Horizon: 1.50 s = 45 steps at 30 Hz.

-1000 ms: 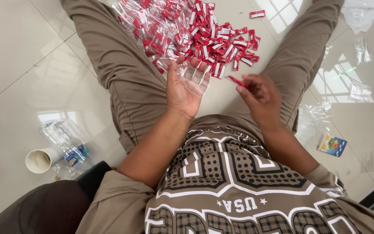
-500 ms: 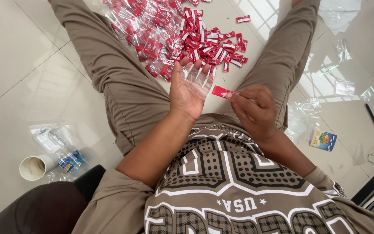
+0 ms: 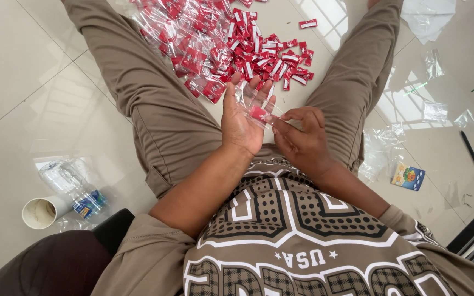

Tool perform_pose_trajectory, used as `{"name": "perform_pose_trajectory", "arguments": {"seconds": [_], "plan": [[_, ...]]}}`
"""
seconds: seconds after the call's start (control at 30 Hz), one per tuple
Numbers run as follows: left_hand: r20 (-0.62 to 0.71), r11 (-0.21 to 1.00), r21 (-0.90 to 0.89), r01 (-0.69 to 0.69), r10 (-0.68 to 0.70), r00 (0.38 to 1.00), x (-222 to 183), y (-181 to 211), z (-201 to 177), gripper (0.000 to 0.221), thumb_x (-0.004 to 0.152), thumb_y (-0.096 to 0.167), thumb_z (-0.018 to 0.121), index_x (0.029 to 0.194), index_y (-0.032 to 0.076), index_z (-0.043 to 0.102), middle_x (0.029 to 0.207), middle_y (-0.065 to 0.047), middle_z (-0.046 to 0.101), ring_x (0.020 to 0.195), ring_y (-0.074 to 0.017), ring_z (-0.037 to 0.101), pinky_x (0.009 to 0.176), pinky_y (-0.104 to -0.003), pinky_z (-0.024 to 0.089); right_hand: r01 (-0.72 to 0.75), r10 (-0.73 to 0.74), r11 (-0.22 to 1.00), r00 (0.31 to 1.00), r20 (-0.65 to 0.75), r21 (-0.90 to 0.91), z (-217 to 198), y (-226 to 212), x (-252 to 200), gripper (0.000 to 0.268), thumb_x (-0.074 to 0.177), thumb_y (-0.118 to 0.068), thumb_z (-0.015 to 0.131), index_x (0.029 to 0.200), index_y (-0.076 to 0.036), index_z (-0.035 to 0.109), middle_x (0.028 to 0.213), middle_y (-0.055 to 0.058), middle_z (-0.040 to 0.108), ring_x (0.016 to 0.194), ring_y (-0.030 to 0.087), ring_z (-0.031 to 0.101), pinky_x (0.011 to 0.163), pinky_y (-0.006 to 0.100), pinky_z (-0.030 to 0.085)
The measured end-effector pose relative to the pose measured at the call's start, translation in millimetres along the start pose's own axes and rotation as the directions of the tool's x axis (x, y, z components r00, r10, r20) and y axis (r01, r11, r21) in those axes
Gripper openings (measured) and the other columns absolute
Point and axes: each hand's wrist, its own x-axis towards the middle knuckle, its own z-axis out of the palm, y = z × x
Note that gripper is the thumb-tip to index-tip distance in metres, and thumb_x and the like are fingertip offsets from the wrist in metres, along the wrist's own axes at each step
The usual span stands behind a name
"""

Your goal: The person picks up small red packets by hand and places them inside a clear plastic bag while sitting on the floor.

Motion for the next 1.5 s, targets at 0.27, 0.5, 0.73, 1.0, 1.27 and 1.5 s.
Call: {"name": "perform_pose_trajectory", "arguments": {"seconds": [0.27,0.5,0.73,1.0,1.27,1.5], "plan": [[0.182,0.999,0.042,0.021,-0.028,0.983,-13.0,-2.5,13.9,0.049,0.106,0.054,0.049,0.149,0.033,0.043,0.143,-0.008,0.058,0.128,-0.0299,0.06,0.095,-0.043,0.057,-0.034,0.05,0.969,0.997,0.06,-0.246,4.3,-12.7,-2.5,0.046,0.098,-0.006,0.059,0.137,-0.027,0.072,0.161,0.014,0.033,0.151,0.04,0.016,0.122,0.054,0.012],[0.21,0.991,0.09,0.098,-0.115,0.971,-20.3,-6.9,14.5,0.059,0.105,0.055,0.045,0.158,0.029,0.034,0.156,-0.009,0.047,0.134,-0.0304,0.055,0.097,-0.04,0.057,-0.102,0.15,0.937,0.981,0.121,-0.334,17.2,-5.6,-23.7,0.051,0.097,-0.012,0.057,0.143,-0.032,0.069,0.167,0.015,0.027,0.155,0.041,0.011,0.124,0.058,0.0],[0.226,0.988,0.103,0.114,-0.134,0.965,-27.2,-13.5,16.4,0.06,0.106,0.054,0.044,0.159,0.027,0.033,0.158,-0.009,0.044,0.135,-0.0301,0.054,0.099,-0.041,0.056,-0.134,0.192,0.932,0.97,0.146,-0.337,17.6,-5.1,-27.6,0.043,0.104,-0.021,0.061,0.147,-0.025,0.065,0.169,0.021,0.023,0.154,0.046,0.01,0.12,0.065,0.002],[0.21,0.981,0.134,0.139,-0.165,0.964,-26.0,-15.8,12.5,0.059,0.107,0.047,0.042,0.161,0.025,0.03,0.159,-0.01,0.043,0.137,-0.0301,0.052,0.101,-0.042,0.054,-0.172,0.252,0.916,0.95,0.184,-0.363,19.5,10.6,-46.5,0.06,0.093,-0.011,0.06,0.148,-0.034,0.064,0.17,0.018,0.02,0.154,0.045,0.007,0.116,0.072,0.0],[0.006,0.952,0.202,0.231,-0.237,0.971,-14.8,-17.2,-9.6,0.047,0.106,0.028,0.041,0.151,0.012,0.04,0.153,-0.013,0.051,0.132,-0.0347,0.057,0.098,-0.052,0.054,-0.164,0.27,0.902,0.935,0.228,-0.399,22.2,7.3,-50.8,0.059,0.095,-0.012,0.057,0.149,-0.035,0.061,0.169,0.018,0.024,0.154,0.044,0.012,0.114,0.074,0.001],[-0.077,0.945,0.137,0.296,-0.288,0.954,5.6,-20.0,-43.4,0.049,0.106,0.029,0.037,0.153,0.015,0.043,0.148,-0.014,0.056,0.127,-0.0403,0.061,0.094,-0.062,0.056,-0.175,0.291,0.911,0.914,0.282,-0.374,29.0,6.0,-45.7,0.058,0.095,-0.015,0.059,0.148,-0.036,0.06,0.17,0.017,0.023,0.155,0.042,0.011,0.112,0.077,0.002]]}}
